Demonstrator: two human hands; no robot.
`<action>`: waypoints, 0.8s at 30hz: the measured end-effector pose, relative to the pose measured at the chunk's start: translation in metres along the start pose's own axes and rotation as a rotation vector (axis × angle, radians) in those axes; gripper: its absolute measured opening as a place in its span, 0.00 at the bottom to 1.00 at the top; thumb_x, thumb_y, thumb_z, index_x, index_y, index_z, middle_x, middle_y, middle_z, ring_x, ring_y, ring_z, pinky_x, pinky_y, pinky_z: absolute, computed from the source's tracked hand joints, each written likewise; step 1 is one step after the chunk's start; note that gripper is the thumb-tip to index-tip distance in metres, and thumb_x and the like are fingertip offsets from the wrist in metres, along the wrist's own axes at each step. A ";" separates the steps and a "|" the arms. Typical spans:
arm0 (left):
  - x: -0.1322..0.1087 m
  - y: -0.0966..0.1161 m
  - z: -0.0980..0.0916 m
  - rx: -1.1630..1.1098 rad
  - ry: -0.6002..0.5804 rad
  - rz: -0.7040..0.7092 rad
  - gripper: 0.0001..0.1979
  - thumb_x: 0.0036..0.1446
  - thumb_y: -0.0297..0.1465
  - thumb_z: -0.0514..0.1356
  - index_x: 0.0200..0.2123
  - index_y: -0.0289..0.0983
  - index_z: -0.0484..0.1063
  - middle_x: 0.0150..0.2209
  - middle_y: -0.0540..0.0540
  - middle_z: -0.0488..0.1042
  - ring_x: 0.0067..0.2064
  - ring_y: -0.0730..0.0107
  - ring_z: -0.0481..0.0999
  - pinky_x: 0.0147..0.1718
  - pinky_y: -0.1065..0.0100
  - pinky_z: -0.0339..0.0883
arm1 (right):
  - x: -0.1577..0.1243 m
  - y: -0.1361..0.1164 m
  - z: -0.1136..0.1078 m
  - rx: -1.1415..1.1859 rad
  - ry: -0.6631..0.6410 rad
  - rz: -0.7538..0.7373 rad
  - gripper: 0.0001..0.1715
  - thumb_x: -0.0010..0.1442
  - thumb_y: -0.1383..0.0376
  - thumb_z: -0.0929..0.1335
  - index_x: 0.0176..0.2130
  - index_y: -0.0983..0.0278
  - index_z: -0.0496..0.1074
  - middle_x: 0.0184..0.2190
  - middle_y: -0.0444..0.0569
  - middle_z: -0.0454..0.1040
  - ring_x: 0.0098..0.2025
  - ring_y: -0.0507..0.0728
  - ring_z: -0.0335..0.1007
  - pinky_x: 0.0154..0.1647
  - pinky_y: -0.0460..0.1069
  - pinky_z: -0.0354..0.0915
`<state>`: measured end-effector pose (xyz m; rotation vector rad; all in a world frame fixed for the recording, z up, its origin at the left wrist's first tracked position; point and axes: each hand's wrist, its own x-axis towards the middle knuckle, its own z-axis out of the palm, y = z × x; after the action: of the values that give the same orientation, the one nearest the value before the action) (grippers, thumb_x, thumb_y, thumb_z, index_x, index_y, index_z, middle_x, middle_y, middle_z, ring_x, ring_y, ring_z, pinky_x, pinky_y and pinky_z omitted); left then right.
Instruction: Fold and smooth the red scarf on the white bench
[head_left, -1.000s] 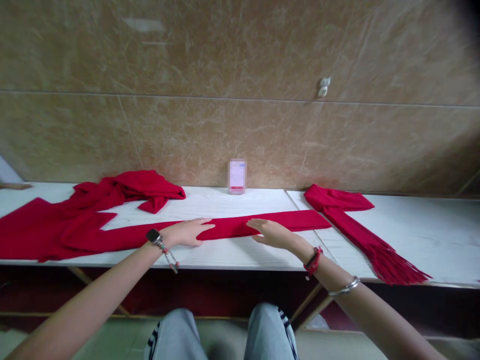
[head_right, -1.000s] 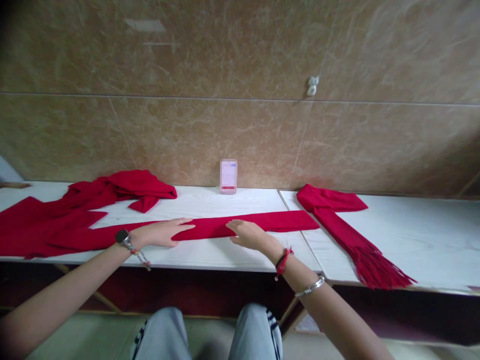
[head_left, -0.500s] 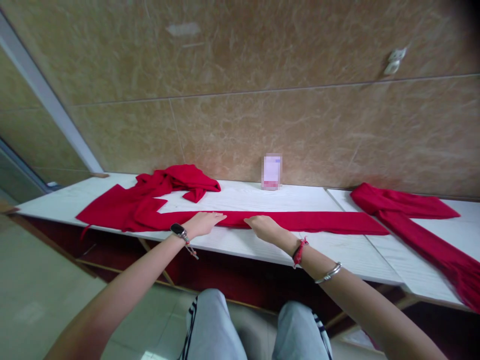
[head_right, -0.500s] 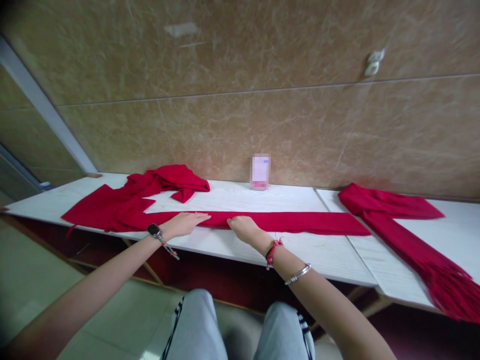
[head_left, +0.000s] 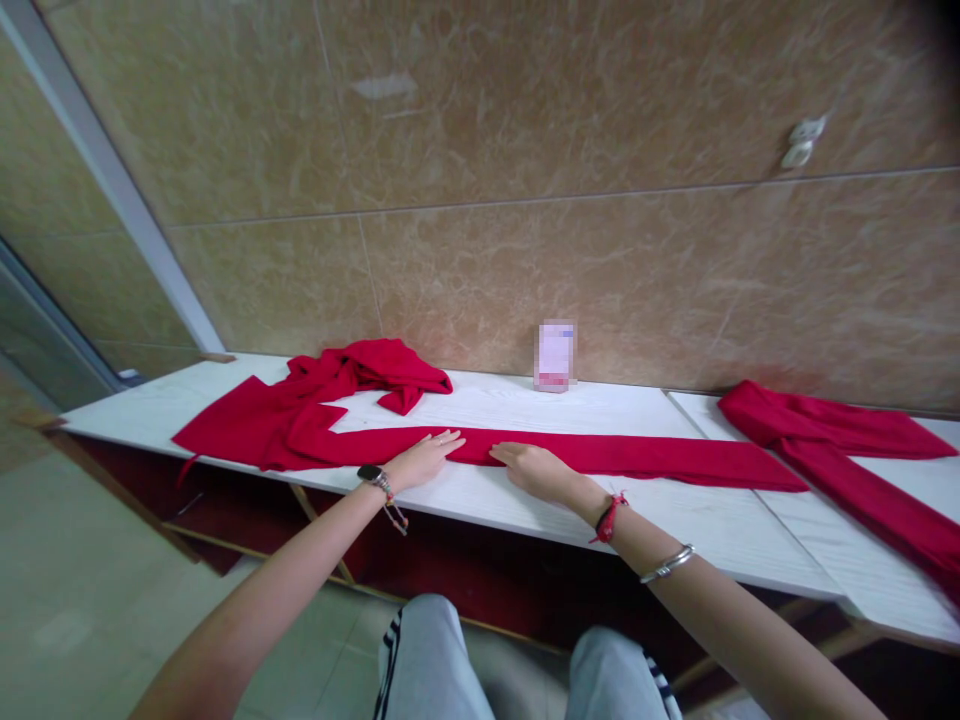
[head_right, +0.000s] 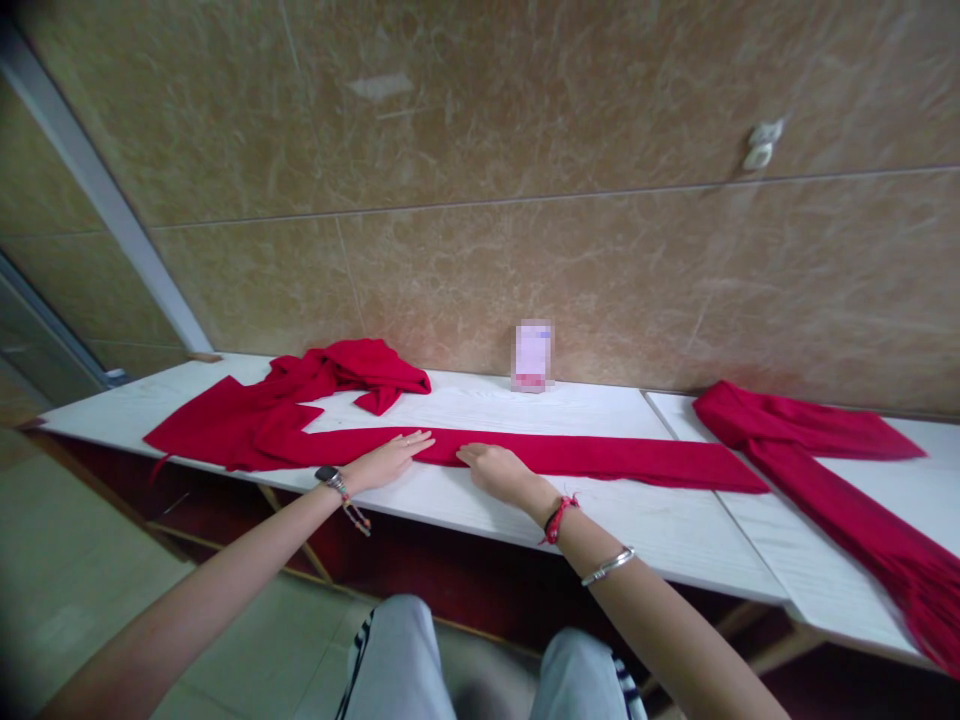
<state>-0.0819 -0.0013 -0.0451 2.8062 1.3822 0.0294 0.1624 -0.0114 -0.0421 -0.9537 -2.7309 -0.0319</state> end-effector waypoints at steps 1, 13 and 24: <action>0.001 -0.003 -0.001 -0.011 -0.013 0.003 0.30 0.52 0.18 0.43 0.60 0.37 0.50 0.62 0.44 0.48 0.63 0.72 0.44 0.57 0.63 0.43 | -0.005 0.006 0.000 0.020 -0.002 -0.026 0.27 0.55 0.74 0.58 0.54 0.69 0.62 0.54 0.57 0.64 0.55 0.57 0.58 0.54 0.52 0.57; -0.015 -0.051 -0.049 -0.012 0.124 -0.279 0.26 0.59 0.40 0.47 0.59 0.39 0.55 0.62 0.45 0.48 0.62 0.53 0.44 0.57 0.54 0.41 | -0.031 0.046 -0.024 0.144 -0.077 0.039 0.24 0.57 0.68 0.60 0.53 0.67 0.64 0.53 0.55 0.65 0.54 0.58 0.61 0.54 0.53 0.59; -0.098 -0.149 -0.021 -0.009 0.012 -1.193 0.45 0.52 0.57 0.39 0.61 0.27 0.45 0.59 0.21 0.48 0.55 0.25 0.52 0.44 0.39 0.54 | 0.006 0.043 0.020 0.105 -0.095 -0.011 0.30 0.63 0.52 0.53 0.61 0.59 0.50 0.61 0.54 0.50 0.62 0.61 0.42 0.58 0.64 0.44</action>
<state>-0.2602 0.0117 -0.0281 1.5400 2.7107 0.0338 0.1799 0.0282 -0.0627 -0.9339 -2.7920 0.1571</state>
